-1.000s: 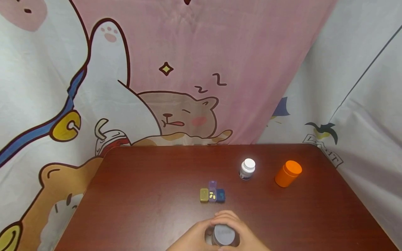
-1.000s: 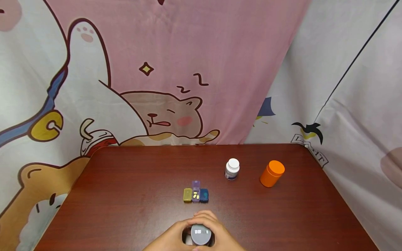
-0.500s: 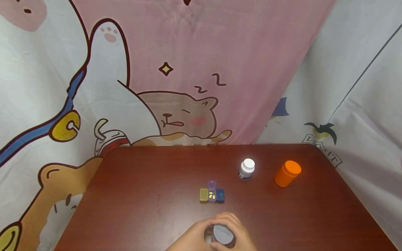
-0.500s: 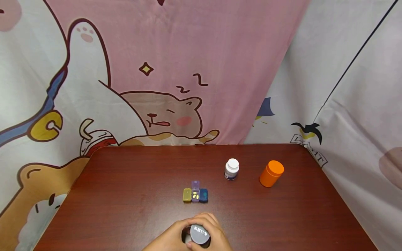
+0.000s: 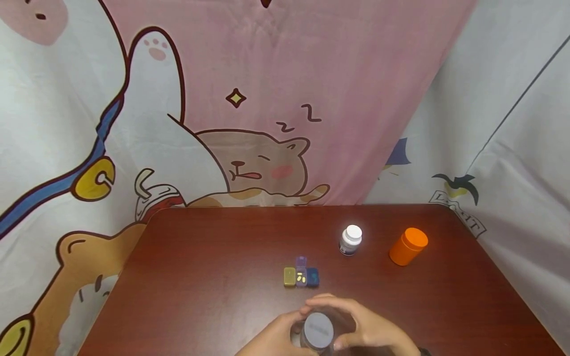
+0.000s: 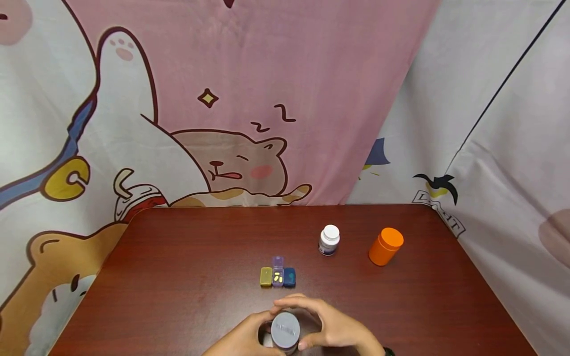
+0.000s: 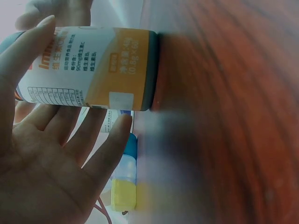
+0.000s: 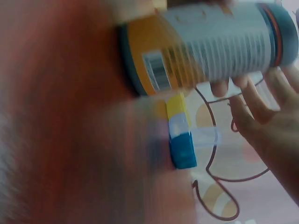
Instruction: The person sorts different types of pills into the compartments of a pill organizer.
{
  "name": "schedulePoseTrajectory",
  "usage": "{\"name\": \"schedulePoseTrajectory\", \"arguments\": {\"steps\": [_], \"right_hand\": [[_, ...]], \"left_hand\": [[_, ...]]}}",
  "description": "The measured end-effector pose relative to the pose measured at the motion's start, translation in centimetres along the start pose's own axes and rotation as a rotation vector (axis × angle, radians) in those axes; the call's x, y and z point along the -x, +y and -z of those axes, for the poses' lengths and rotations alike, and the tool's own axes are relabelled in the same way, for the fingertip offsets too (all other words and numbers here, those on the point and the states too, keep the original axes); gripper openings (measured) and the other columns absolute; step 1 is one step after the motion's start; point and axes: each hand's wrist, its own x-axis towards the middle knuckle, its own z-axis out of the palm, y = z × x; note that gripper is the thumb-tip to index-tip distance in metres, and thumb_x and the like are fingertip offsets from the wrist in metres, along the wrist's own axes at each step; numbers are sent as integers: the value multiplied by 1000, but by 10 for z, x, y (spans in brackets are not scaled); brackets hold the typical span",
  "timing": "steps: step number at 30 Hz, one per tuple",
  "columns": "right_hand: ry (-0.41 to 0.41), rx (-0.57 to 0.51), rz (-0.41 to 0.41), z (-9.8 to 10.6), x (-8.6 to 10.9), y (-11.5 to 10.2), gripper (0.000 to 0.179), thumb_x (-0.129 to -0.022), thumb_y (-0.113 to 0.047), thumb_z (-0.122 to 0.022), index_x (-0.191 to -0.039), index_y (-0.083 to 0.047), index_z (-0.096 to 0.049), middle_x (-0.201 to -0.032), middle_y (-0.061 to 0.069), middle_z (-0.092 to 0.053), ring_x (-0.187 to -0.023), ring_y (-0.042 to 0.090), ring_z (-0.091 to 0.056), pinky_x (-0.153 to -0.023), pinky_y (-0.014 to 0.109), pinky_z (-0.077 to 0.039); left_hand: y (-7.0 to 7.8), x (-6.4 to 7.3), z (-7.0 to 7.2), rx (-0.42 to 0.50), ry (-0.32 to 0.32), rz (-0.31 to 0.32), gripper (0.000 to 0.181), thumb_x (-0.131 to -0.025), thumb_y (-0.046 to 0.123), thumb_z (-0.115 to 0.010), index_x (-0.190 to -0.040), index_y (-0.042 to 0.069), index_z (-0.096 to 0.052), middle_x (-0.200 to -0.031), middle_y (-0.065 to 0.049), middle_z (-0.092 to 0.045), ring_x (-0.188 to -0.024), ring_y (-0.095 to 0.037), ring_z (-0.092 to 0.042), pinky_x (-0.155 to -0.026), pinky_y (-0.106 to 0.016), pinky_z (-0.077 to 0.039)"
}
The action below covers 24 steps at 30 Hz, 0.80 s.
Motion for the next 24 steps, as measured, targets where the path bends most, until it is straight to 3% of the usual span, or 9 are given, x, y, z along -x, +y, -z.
{"name": "schedulePoseTrajectory", "arguments": {"steps": [2, 7, 13, 16, 19, 23, 24], "right_hand": [[-40, 11, 68, 7, -4, 4, 59, -102, -17, -66, -153, 0, -43, -148, 17, -57, -138, 29, -49, -116, 44, -39], [-60, 38, 81, 11, -9, 8, 57, -102, -23, -66, -151, -2, -47, -146, 14, -59, -136, 28, -51, -116, 43, -38], [-61, -3, -57, 3, -5, 5, 55, -99, -19, -69, -151, -9, -51, -153, 12, -52, -142, 24, -43, -115, 43, -36], [-31, 20, -118, -4, -3, 4, 57, -95, -14, -71, -149, -11, -54, -154, 16, -48, -142, 24, -41, -114, 43, -36], [35, -24, -198, -12, 0, 3, 56, -93, -11, -72, -147, -14, -57, -154, 21, -45, -140, 23, -42, -111, 41, -38], [159, 7, -256, -23, 4, 2, 56, -91, -12, -76, -144, -18, -60, -151, 21, -47, -136, 17, -44, -108, 37, -40], [193, 38, -236, -26, 4, 2, 56, -90, -11, -77, -144, -16, -61, -150, 22, -49, -135, 16, -46, -108, 36, -41]], "left_hand": [[0, -1, 1, -15, -2, 7, 48, -87, 21, -83, -132, 27, -67, -118, 16, -70, -108, -3, -65, -92, -25, -50], [-1, -2, 0, -36, 0, -10, 45, -87, 19, -83, -129, 26, -69, -116, 17, -71, -106, -2, -65, -92, -25, -50], [-2, -1, -2, -43, 32, -30, 47, -84, 17, -85, -128, 23, -69, -111, 17, -71, -102, -2, -64, -91, -25, -50], [-2, 0, -2, -33, 28, -41, 44, -86, 17, -84, -127, 22, -69, -110, 16, -71, -102, -2, -63, -92, -24, -49], [-1, 1, -2, -49, 34, -53, 42, -86, 20, -84, -126, 22, -69, -108, 16, -71, -101, -2, -63, -92, -25, -48], [-1, 2, -2, -64, 68, -11, 44, -83, 20, -87, -124, 21, -70, -106, 16, -71, -100, -3, -63, -91, -26, -49], [0, 3, -2, -73, 81, 4, 47, -83, 20, -87, -126, 19, -69, -106, 16, -71, -100, -3, -63, -91, -26, -49]]}}
